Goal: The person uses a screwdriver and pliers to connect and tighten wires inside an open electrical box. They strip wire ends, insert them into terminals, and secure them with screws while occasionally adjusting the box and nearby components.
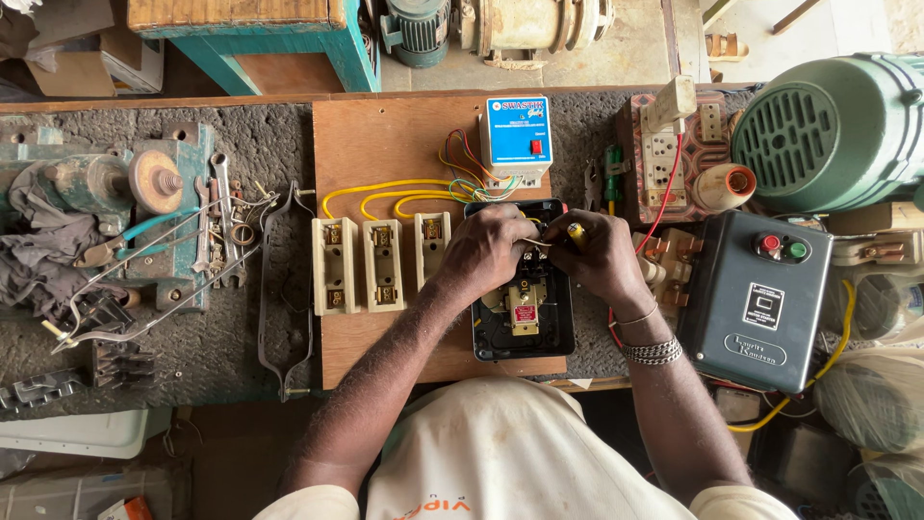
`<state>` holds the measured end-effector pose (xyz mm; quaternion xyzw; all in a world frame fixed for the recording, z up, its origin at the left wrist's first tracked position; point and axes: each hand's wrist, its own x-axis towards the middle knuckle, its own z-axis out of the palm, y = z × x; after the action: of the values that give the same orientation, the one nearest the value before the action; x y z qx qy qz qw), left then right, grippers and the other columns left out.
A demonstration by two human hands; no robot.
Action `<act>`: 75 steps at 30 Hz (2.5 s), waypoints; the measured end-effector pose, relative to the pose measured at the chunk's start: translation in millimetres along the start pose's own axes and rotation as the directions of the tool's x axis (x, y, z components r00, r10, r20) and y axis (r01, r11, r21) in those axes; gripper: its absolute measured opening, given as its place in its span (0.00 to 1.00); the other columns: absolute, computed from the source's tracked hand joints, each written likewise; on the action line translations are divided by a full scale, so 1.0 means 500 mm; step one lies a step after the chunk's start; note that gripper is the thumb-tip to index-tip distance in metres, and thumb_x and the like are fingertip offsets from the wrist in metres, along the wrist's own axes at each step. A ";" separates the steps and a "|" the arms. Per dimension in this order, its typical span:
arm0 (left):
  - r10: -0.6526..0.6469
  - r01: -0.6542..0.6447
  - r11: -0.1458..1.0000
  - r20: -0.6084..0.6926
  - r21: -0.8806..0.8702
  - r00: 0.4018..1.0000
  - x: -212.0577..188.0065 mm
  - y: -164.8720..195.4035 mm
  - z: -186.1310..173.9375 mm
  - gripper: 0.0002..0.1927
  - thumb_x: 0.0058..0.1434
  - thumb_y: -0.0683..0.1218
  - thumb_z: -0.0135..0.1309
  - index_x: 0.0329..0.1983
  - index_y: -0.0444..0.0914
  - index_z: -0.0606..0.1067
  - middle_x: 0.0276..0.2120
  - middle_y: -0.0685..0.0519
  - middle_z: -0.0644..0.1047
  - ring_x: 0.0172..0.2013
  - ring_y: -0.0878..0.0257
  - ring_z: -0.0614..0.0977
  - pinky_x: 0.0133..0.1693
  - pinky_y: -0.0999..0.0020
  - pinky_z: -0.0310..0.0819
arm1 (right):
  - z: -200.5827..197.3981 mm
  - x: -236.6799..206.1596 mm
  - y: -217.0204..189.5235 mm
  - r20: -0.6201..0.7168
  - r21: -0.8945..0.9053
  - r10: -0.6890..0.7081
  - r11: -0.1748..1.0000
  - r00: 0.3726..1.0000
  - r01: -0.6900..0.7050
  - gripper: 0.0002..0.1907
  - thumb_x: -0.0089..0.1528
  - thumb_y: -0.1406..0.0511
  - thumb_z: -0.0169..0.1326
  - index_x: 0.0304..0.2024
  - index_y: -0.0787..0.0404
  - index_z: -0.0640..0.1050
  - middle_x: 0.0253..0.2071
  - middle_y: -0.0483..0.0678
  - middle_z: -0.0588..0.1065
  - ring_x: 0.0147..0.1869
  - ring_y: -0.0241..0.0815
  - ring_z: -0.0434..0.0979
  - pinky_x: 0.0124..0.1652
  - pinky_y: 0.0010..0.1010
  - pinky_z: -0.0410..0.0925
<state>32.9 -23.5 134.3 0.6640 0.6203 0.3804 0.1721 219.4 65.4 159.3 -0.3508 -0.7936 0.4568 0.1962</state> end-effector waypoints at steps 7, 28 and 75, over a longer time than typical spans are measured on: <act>-0.005 0.005 1.000 0.003 0.005 1.000 0.004 0.000 0.007 0.06 0.54 0.39 0.64 0.36 0.39 0.83 0.32 0.50 0.80 0.38 0.54 0.84 0.44 0.60 0.79 | 0.002 0.001 0.006 -0.031 -0.028 -0.046 0.999 0.998 0.045 0.10 0.52 0.73 0.64 0.37 0.64 0.81 0.33 0.47 0.81 0.37 0.31 0.78 0.39 0.26 0.72; 0.142 -0.142 0.990 -0.006 -0.014 0.990 0.005 -0.008 -0.004 0.07 0.55 0.43 0.65 0.38 0.45 0.85 0.31 0.55 0.79 0.35 0.61 0.83 0.39 0.65 0.80 | -0.052 -0.161 -0.082 -0.378 0.036 -0.231 0.964 0.897 0.263 0.13 0.64 0.71 0.60 0.49 0.68 0.73 0.44 0.51 0.79 0.52 0.41 0.84 0.49 0.29 0.79; 0.163 -0.162 0.986 -0.017 0.048 0.987 0.007 0.002 -0.009 0.03 0.56 0.42 0.64 0.34 0.43 0.84 0.31 0.56 0.78 0.36 0.58 0.83 0.38 0.61 0.78 | 0.033 -0.136 -0.048 -0.205 -0.329 -0.681 0.725 0.703 0.605 0.18 0.56 0.70 0.69 0.45 0.63 0.76 0.45 0.53 0.78 0.53 0.54 0.82 0.51 0.39 0.78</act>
<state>30.3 -21.6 138.9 0.7121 0.5746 0.3855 0.1186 246.0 -2.5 172.4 -0.1377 -0.8731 0.1989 0.4232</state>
